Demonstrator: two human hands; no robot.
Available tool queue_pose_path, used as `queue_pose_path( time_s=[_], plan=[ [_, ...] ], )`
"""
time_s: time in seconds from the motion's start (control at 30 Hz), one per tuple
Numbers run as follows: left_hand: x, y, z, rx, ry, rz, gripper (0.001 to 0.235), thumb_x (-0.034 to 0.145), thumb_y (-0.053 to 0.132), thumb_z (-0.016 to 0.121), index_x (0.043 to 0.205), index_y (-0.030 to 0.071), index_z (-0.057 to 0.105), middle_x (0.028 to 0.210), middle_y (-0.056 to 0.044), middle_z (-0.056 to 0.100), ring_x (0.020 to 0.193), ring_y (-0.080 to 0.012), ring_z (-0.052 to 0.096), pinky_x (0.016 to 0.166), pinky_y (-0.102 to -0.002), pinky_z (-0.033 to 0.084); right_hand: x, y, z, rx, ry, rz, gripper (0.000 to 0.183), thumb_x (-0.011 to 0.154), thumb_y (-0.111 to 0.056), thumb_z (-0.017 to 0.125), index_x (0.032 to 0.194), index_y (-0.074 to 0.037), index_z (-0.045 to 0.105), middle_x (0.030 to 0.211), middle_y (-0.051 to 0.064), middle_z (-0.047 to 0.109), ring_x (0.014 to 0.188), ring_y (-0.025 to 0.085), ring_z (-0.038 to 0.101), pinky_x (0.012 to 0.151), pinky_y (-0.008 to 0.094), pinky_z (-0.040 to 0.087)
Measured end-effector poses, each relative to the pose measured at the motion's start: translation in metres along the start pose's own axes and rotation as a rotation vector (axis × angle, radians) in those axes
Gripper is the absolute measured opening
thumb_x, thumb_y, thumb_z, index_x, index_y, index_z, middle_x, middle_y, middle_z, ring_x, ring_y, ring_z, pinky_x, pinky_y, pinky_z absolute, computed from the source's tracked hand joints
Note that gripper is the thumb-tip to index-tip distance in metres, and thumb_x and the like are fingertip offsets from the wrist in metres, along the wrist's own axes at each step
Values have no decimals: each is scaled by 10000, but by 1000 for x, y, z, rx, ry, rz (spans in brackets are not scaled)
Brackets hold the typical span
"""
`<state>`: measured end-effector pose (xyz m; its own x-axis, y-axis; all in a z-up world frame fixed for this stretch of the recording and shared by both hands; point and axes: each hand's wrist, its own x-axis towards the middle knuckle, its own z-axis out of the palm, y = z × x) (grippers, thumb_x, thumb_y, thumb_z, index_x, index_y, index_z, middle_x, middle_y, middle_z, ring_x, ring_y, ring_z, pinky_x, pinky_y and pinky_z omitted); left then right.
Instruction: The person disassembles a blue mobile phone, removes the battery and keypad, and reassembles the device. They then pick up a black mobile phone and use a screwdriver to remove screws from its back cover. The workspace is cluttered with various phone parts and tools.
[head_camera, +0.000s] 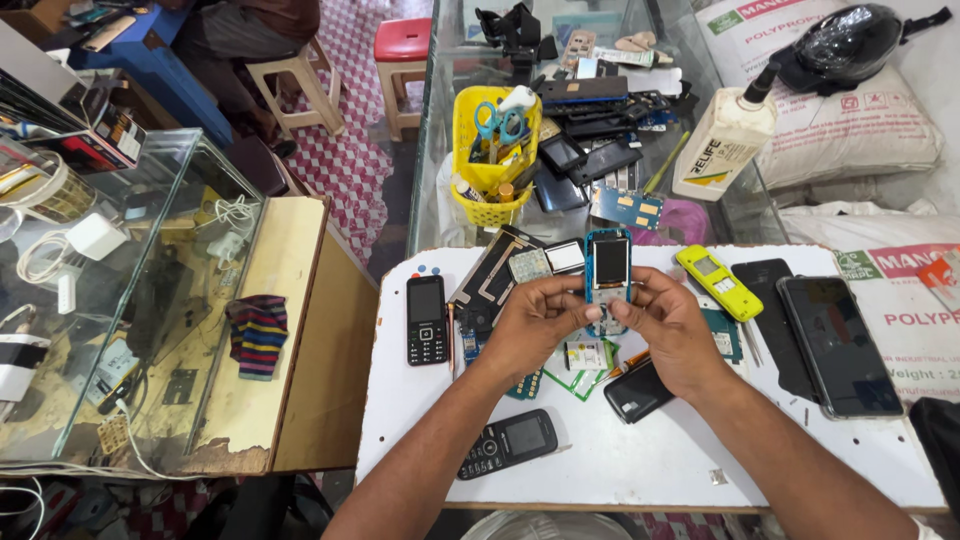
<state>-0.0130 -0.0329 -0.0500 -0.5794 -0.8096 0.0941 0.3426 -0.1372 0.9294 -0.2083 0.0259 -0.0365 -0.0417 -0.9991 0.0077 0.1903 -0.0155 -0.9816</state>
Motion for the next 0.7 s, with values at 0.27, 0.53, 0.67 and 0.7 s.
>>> queue_pose_path(
  time_s=[0.27,0.53,0.67,0.7],
  plan=[
    [0,-4,-6,-3,-39,-73,380,953,137,752,1315,26,712,829,43,662,754,-32,554,695,-208,487,1,11,-4,199,24,109,361,921,-57,696,1271,0,629,1090,33,713,1013,106,639,937,288,488],
    [3,-2,-11,-153,-76,-161,371,918,147,775,1260,15,713,850,9,696,735,-61,590,705,-220,523,1,14,-6,318,-56,84,364,942,-62,703,1283,18,607,1114,86,711,1018,139,663,937,312,509],
    [1,3,-4,-116,-26,-135,291,904,102,763,1166,-13,710,897,-18,738,785,-77,643,752,-239,557,5,8,-10,172,-34,32,411,910,-72,719,1295,17,606,1108,84,715,1024,132,666,931,295,520],
    [1,4,-2,-102,-12,-114,273,904,90,758,1149,-17,708,912,-23,748,806,-80,659,768,-240,560,6,6,-11,129,-39,28,416,910,-75,724,1299,24,610,1104,90,715,1017,139,666,922,300,524]
  ],
)
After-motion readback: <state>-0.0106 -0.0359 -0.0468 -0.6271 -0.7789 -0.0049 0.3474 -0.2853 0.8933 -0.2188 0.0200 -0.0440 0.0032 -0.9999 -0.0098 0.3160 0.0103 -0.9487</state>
